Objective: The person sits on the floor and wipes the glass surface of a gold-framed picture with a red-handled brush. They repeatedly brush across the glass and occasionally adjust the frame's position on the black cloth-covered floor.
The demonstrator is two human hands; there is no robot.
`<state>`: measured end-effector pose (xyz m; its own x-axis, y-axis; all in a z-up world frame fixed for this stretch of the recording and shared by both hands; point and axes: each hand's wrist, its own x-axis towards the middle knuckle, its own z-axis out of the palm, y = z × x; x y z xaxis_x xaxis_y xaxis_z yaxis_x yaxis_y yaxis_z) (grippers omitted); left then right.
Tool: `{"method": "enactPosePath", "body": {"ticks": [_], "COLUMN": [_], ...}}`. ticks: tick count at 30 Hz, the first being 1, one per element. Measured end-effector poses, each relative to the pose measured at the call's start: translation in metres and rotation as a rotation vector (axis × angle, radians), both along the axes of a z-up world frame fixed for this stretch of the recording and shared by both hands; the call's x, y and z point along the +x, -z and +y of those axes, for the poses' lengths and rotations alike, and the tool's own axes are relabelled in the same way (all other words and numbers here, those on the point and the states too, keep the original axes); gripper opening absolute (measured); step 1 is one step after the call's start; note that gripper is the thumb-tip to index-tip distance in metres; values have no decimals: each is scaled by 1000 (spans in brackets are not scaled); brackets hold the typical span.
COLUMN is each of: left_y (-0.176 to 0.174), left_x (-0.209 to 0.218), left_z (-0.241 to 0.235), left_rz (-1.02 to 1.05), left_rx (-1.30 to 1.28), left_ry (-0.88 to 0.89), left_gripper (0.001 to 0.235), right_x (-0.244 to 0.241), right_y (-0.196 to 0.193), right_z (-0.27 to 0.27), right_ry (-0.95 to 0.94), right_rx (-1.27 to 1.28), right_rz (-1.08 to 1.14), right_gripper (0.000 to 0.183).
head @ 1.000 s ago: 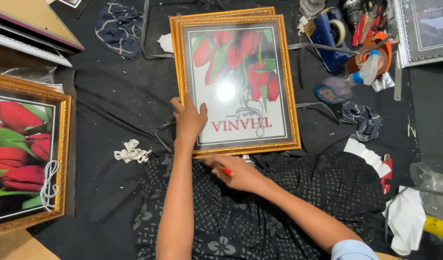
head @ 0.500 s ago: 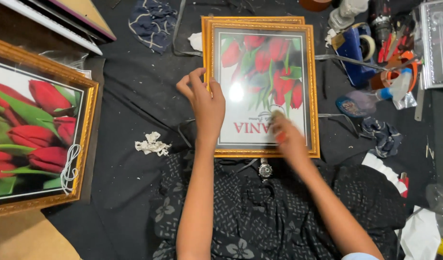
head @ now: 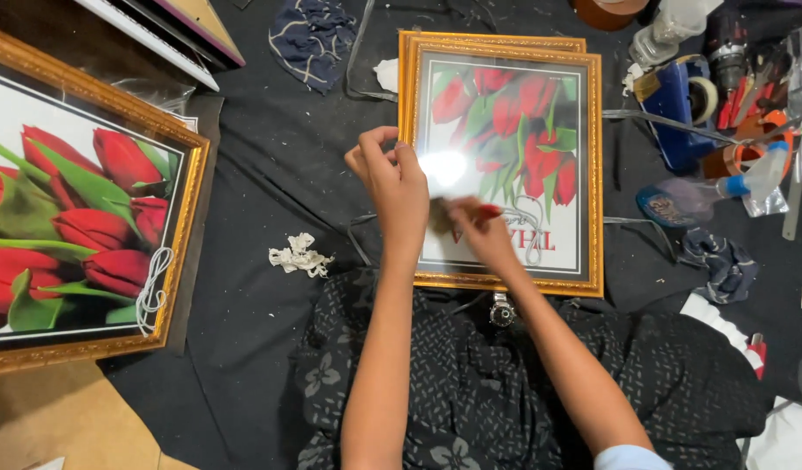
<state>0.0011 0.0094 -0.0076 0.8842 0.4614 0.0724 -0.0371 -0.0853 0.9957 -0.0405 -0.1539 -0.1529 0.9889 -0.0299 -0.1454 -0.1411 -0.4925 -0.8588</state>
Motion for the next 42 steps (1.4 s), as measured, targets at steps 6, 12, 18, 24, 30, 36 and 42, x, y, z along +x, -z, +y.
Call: {"method": "enactPosePath", "body": {"ticks": [6,12,18,24,30,36,42], "left_y": [-21,-19,-11,-24,-11,-8,-15], "left_x": [-6,-6,-5,-8,-3,-3,-8], "left_z": [1,1,2,1,-7,-3,1], "left_rz": [27,53,106,134,112,109,201], "left_rx": [-80,-94,-147,-169,-179,-148,-108], "left_ry": [-45,-32,-7,-20,-46,-27,42], "left_gripper": [16,15,17,17,15,18,19], "right_x": [-10,-64,8,21,44,38,81], "right_y": [-52,-29,-68,24,49,-7,54], "right_z": [32,66,15,-160,-180,75,83], "right_ry": [-277,-397,404,906,617,141,430], "right_rx": [-192,38,66,103,-545,-105,283], "right_rz": [-479,130,252,-357,-610,-26,103], "right_gripper": [8,7,67,10,29,46,43]}}
